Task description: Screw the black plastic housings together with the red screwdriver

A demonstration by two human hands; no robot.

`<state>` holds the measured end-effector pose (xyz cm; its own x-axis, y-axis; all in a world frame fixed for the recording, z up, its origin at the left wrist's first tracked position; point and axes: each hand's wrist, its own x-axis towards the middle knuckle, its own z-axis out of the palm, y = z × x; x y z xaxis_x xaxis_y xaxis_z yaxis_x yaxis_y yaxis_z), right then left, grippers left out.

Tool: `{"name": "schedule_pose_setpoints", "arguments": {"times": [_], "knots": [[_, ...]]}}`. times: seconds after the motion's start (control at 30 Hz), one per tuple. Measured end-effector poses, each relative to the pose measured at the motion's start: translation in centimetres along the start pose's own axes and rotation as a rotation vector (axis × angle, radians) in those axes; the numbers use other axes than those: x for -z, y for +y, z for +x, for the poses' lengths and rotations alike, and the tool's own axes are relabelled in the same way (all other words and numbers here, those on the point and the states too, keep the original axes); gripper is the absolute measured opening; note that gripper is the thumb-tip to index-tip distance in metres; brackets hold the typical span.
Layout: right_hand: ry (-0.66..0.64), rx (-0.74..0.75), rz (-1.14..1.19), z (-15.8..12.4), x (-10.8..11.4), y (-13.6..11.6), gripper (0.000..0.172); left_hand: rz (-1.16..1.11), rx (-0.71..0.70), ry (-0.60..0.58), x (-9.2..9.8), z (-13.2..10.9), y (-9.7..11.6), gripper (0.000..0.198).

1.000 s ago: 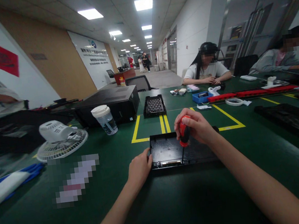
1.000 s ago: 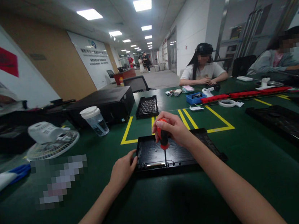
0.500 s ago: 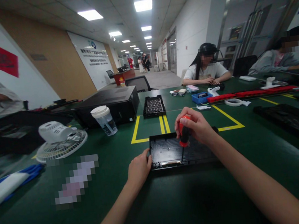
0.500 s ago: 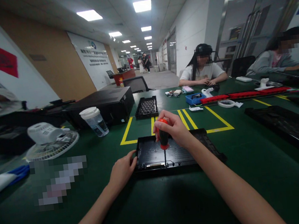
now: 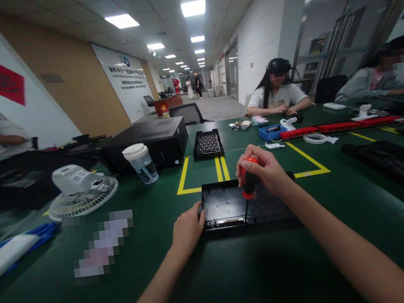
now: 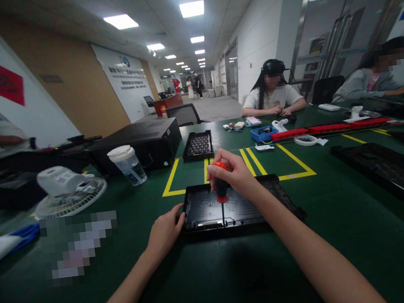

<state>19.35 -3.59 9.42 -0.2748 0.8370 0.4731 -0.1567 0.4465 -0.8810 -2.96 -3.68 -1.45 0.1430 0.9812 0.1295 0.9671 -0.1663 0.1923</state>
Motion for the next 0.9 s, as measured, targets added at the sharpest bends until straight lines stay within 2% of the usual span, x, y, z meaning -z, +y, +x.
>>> {"name": "schedule_pose_setpoints", "arguments": {"times": [0.3,0.63,0.9], "knots": [[0.02,0.008,-0.062,0.06,0.09,-0.29,0.02,-0.005,-0.012,0.014,-0.22,0.03,-0.19,0.039],[0.07,0.024,-0.17,-0.17,-0.25,-0.62,0.022,-0.01,0.022,-0.028,0.34,-0.05,0.21,0.04],[0.151,0.057,-0.297,-0.12,-0.45,-0.49,0.027,-0.004,0.034,-0.039,0.49,-0.07,0.45,0.039]]}}
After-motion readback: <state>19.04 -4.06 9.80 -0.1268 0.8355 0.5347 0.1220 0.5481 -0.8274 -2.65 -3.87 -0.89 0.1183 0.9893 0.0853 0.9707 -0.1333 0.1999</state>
